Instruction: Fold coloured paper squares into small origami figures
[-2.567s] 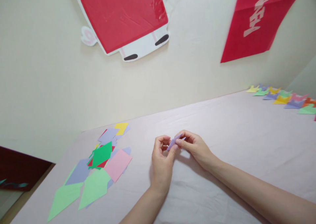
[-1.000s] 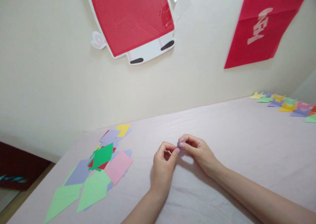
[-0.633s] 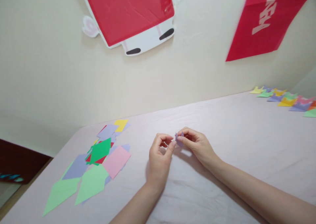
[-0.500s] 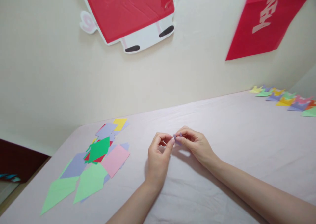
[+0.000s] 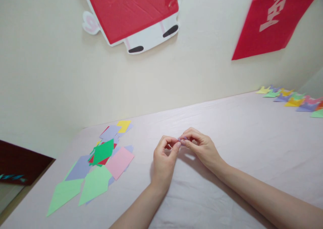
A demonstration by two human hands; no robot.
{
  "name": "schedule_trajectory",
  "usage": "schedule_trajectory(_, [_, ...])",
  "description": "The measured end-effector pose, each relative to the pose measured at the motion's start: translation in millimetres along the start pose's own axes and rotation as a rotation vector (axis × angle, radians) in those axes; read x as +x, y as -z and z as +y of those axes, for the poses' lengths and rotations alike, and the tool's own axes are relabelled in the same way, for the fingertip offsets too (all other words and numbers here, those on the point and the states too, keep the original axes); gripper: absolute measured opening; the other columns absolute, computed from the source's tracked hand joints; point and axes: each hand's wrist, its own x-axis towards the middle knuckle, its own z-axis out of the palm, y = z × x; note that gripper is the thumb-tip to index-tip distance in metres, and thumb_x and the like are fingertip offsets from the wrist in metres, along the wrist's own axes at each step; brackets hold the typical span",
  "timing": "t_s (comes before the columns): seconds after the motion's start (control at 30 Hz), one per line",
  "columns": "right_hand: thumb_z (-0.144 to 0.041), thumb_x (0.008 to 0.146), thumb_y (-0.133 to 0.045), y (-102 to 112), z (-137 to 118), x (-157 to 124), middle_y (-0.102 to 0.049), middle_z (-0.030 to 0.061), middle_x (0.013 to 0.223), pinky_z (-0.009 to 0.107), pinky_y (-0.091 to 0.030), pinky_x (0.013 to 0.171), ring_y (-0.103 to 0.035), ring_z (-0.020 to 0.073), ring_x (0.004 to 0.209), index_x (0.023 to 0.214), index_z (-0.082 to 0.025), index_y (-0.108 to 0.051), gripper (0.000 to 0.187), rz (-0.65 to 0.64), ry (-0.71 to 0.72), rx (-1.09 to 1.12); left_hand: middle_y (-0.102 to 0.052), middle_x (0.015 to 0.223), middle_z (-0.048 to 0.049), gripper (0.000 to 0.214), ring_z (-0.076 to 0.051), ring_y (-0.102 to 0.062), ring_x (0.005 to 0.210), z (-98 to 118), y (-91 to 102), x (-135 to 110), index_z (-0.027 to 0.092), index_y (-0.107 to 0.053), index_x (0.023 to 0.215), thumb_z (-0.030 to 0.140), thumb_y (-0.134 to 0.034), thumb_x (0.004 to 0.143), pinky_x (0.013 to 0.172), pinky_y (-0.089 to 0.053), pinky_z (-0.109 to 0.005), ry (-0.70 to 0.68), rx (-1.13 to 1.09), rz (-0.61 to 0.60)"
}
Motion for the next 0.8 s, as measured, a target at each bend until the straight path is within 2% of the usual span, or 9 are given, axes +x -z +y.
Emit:
schedule_trajectory(0.2, [-0.029,0.086,-0.064,2.5,-1.3,0.6,-0.060,0.0030,0.081,0.033,-0.044,0.075,-0.056,0.0201,0.082,0.081,-0.025,-0.073,0.011,-0.010,0.122,-0.187,-0.062,0.074,0.0005,0.023,-0.014,-0.053,0.070,2.2,1.6,1.8,0.019,-0.064,0.077,0.039,-0.060,0.086,0.065,-0.039,-0.023,0.095,-0.008,-0.047])
schedule_trajectory(0.5, [-0.021,0.087,-0.063,3.0,-0.5,1.6,-0.063,0.0033,0.083,0.033,-0.044,0.076,-0.056,0.0207,0.085,0.088,-0.025,-0.072,0.010,-0.053,0.235,-0.304,-0.060,0.069,0.0023,0.019,-0.013,-0.052,0.067,1.4,2.9,5.5,0.018,-0.063,0.074,0.034,-0.060,0.084,0.064,-0.038,-0.023,0.177,-0.105,-0.055])
schedule_trajectory(0.67, [-0.021,0.088,-0.062,4.1,-0.8,2.4,-0.064,0.0034,0.082,0.034,-0.044,0.076,-0.056,0.0210,0.085,0.084,-0.025,-0.072,0.011,-0.039,0.240,-0.312,-0.054,0.063,0.0032,0.020,-0.011,-0.047,0.062,6.5,4.1,10.2,0.017,-0.062,0.068,0.035,-0.066,0.077,0.062,-0.036,-0.023,0.308,-0.235,-0.094])
schedule_trajectory(0.8, [-0.020,0.087,-0.062,5.0,-0.5,2.8,-0.064,0.0032,0.081,0.033,-0.043,0.076,-0.057,0.0206,0.083,0.084,-0.024,-0.072,0.011,-0.038,0.262,-0.320,-0.054,0.063,0.0022,0.022,-0.010,-0.046,0.060,10.9,7.1,14.2,0.016,-0.063,0.067,0.036,-0.071,0.070,0.060,-0.036,-0.022,0.472,-0.378,-0.153])
